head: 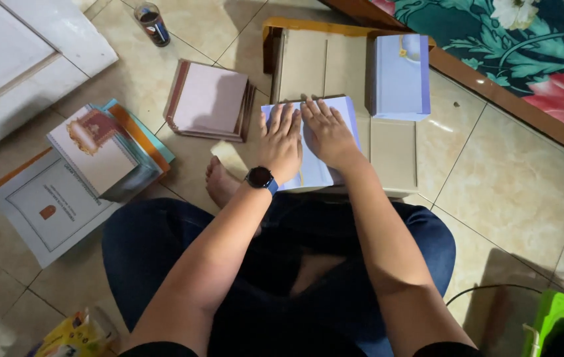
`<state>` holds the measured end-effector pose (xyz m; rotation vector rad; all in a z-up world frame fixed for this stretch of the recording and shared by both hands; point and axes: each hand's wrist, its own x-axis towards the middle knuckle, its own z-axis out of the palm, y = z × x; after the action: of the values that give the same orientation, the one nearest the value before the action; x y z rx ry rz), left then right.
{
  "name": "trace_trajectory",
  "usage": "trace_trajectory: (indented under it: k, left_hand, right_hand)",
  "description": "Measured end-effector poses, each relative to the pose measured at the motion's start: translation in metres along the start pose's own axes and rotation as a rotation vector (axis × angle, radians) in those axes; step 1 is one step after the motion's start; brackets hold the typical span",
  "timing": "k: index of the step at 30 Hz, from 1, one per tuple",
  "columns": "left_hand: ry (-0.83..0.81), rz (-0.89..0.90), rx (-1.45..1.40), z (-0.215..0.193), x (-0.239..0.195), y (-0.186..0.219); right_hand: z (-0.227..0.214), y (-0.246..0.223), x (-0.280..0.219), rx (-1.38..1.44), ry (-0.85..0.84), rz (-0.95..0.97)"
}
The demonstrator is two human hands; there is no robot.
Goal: The person folds paper sheets by hand and slides them into envelopes, stacking the completed envelopes on a cardboard box.
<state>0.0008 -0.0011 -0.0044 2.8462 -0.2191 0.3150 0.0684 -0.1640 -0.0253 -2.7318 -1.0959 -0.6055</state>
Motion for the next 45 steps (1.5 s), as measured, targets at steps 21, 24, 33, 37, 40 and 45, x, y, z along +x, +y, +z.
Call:
trace_trajectory:
  k: [21,24,33,37,40,45]
  left_hand:
    - [-0.655,0.386,0.097,-0.019,0.069,-0.02]
    - [-0.73,0.368,0.079,-0.055,0.077,-0.011]
    - [-0.612,0.344,0.086,-0.051,0.066,-0.05]
    - [-0.45,0.273,0.138,-0.07,0.045,-0.051]
    - [-0.404,0.126,0.153,-0.072,0.032,-0.064]
    - [-0.24,-0.159,0.217,-0.024,0.005,-0.11]
  right_hand:
    - [-0.128,-0.01,-0.059,0.919,-0.441,0.519]
    - [-0.13,-0.003,-0.059,1.067,-0.429,0.503]
    - [-0.157,-0.009,-0.047,1.098,-0.415,0.461]
    - [-0.152,-0.01,-0.049,1.068,-0.438,0.46]
    - [-0.149,-0.011,-0.048,1.022,-0.426,0.433]
    - [-0.142,-0.009,-0.054,0.988,-0.397,0.433]
